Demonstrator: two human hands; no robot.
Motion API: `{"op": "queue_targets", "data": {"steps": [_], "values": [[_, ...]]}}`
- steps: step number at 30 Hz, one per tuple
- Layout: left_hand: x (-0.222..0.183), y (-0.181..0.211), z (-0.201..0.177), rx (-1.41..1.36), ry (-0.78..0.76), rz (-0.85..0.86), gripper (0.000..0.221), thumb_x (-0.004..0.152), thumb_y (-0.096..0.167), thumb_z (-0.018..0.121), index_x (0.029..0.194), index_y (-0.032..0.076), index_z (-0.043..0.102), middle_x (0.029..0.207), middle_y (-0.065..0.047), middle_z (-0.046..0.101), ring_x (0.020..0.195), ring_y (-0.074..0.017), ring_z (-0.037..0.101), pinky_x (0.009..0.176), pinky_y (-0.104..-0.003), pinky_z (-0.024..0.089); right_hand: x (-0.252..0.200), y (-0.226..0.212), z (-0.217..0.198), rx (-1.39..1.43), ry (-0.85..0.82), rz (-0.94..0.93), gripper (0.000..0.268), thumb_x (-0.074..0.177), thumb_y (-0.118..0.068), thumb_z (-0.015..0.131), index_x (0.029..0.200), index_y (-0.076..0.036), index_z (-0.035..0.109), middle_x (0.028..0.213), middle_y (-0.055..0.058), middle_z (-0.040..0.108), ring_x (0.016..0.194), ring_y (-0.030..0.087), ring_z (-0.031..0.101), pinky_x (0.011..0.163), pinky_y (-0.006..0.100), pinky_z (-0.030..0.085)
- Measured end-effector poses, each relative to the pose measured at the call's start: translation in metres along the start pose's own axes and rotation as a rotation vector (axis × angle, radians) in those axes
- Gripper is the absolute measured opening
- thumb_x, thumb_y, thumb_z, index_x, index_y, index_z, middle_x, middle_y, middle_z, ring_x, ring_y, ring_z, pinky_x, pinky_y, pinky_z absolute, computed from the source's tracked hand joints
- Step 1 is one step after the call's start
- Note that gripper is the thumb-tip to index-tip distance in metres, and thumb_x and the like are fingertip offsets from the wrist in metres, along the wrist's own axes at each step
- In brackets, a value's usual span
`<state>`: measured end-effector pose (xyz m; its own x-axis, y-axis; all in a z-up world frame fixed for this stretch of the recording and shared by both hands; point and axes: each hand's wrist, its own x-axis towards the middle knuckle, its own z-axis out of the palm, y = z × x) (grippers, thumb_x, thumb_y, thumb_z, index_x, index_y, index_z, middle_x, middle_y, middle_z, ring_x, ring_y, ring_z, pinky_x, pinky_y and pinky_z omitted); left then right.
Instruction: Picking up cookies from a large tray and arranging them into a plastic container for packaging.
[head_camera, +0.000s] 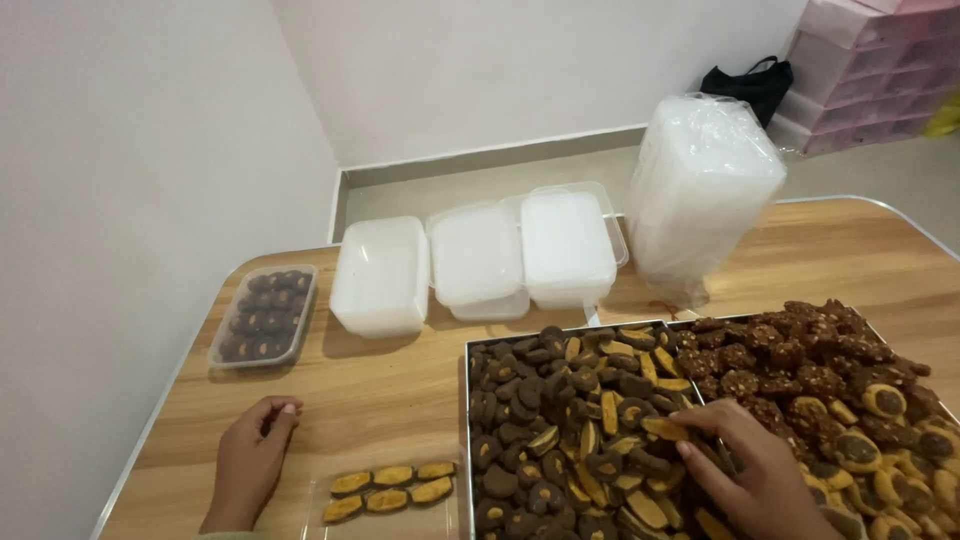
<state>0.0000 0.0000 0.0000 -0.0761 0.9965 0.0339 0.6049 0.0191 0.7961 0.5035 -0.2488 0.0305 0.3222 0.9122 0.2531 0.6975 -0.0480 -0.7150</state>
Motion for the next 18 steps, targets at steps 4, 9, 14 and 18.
{"op": "queue_targets", "data": {"steps": [4, 9, 14, 18], "values": [[-0.005, 0.010, -0.002, 0.022, -0.013, -0.040, 0.026, 0.099, 0.027, 0.062, 0.104, 0.010, 0.081, 0.097, -0.004, 0.081, 0.094, -0.0174, 0.071, 0.086, -0.031, 0.049, -0.002, 0.005, -0.001, -0.029, 0.006, 0.058, 0.028, 0.086, -0.027, 0.072, 0.112, -0.019, 0.080, 0.107, 0.001, 0.083, 0.099, 0.017, 0.081, 0.081, 0.034, 0.062], [-0.002, 0.000, 0.000, 0.000, 0.002, -0.003, 0.024, 0.098, 0.024, 0.063, 0.103, 0.009, 0.081, 0.094, -0.004, 0.081, 0.091, -0.0171, 0.071, 0.086, -0.030, 0.049, -0.001, -0.004, -0.005, 0.042, 0.075, 0.099, 0.029, 0.085, -0.024, 0.074, 0.111, -0.015, 0.081, 0.103, 0.003, 0.081, 0.094, 0.020, 0.078, 0.081, 0.037, 0.061], [-0.004, 0.004, -0.002, 0.000, -0.005, 0.004, 0.024, 0.098, 0.024, 0.063, 0.104, 0.010, 0.081, 0.095, -0.004, 0.081, 0.092, -0.0175, 0.070, 0.086, -0.031, 0.049, 0.003, -0.006, -0.007, -0.013, 0.137, -0.041, 0.028, 0.085, -0.023, 0.074, 0.110, -0.012, 0.078, 0.101, 0.004, 0.081, 0.092, 0.018, 0.077, 0.085, 0.034, 0.059], [-0.005, 0.006, -0.002, -0.025, 0.002, 0.001, 0.024, 0.097, 0.023, 0.063, 0.106, 0.010, 0.081, 0.094, -0.005, 0.080, 0.091, -0.0169, 0.070, 0.086, -0.030, 0.049, 0.003, -0.017, -0.010, -0.023, 0.165, -0.088, 0.025, 0.085, -0.020, 0.075, 0.108, -0.012, 0.077, 0.101, 0.003, 0.081, 0.093, 0.018, 0.077, 0.085, 0.034, 0.060]]}}
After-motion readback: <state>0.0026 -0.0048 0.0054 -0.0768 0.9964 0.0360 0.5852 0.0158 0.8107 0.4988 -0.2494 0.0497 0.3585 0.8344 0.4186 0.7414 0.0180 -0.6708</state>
